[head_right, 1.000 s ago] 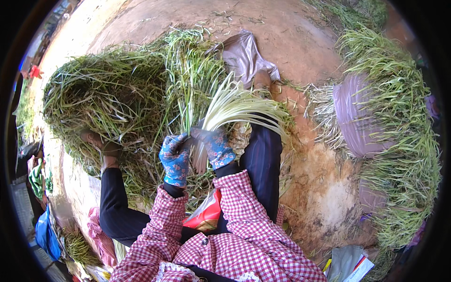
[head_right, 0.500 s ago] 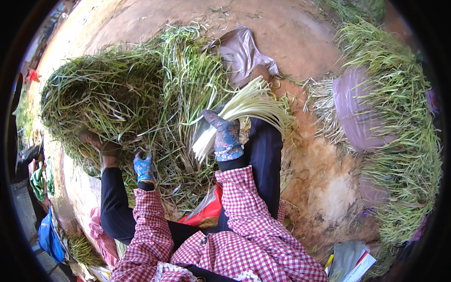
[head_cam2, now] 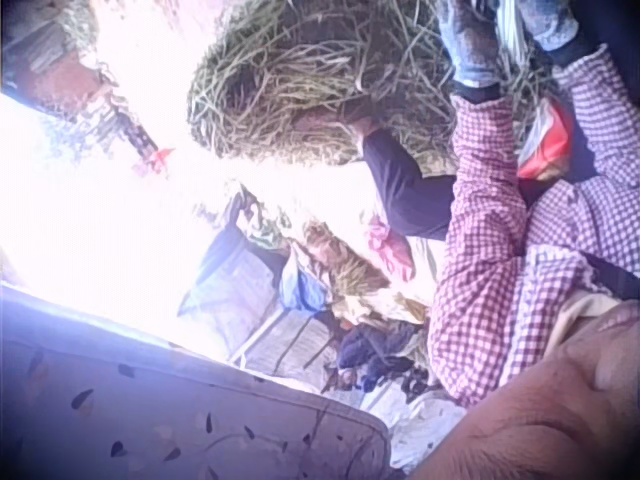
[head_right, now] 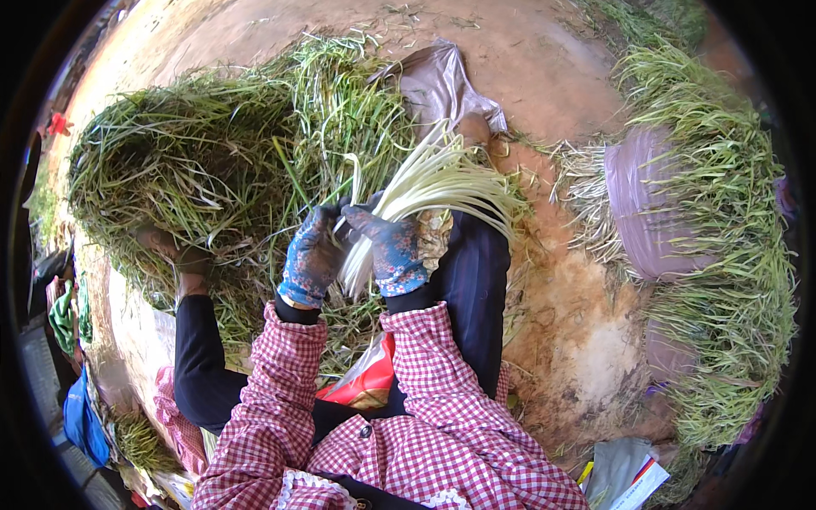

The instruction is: The person sits on the ground and repeatedly gathers handfuls of long green grass, aligns them, and ties them into bundles using thin strips of grass. The person places the finished bundles to the side.

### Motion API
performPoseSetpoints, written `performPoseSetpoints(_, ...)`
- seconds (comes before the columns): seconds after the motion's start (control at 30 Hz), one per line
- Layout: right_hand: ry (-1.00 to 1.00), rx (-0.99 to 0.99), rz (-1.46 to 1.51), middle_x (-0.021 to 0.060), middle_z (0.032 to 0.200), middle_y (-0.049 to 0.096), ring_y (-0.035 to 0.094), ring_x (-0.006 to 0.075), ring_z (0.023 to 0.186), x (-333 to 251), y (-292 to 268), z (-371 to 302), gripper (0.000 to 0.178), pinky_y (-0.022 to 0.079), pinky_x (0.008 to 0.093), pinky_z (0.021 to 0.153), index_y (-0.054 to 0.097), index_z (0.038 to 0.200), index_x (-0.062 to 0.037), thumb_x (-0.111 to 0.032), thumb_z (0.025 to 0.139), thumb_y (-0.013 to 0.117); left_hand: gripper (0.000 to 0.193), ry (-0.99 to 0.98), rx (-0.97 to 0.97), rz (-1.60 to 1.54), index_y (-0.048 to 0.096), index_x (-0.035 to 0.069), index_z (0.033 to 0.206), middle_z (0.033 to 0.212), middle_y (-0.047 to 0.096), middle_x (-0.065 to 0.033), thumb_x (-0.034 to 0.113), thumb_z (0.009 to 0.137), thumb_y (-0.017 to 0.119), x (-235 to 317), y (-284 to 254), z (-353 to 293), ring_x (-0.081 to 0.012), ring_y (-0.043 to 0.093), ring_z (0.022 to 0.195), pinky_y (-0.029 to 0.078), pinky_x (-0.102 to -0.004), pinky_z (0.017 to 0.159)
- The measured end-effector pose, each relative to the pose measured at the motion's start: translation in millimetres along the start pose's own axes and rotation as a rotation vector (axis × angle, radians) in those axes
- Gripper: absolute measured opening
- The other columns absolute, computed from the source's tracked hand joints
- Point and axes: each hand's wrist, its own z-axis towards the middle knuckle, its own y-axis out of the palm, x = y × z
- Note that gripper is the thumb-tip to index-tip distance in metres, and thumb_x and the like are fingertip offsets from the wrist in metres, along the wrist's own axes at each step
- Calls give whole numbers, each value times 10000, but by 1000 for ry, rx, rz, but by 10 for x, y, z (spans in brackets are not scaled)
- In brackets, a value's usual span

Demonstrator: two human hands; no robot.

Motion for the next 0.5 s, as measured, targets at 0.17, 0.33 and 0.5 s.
performPoseSetpoints(0.17,-116,151,173,126,796,636,621,170,646,-149,-24,-13,313,469,233,515,465,954,-93,34,761,676,212,87,189,184,581,43,1004,726,565,-11,228,955,489,-27,-304,-110,-120,534,678,463,-273,680)
performPoseSetpoints(0.33,-184,184,387,113,814,609,567,176,616,-360,-117,-44,332,451,255,499,461,973,-113,32,763,673,158,425,346,1314,611,53,964,697,533,5,131,952,475,237,-978,-332,-114,479,597,402,-241,592)
performPoseSetpoints(0.5,-214,90,576,98,826,605,525,162,591,-539,-206,-59,316,438,255,527,468,949,-116,5,762,691,151,-7,-25,2651,640,89,917,820,634,-160,95,791,558,983,-1799,-448,-327,619,755,481,-447,694)
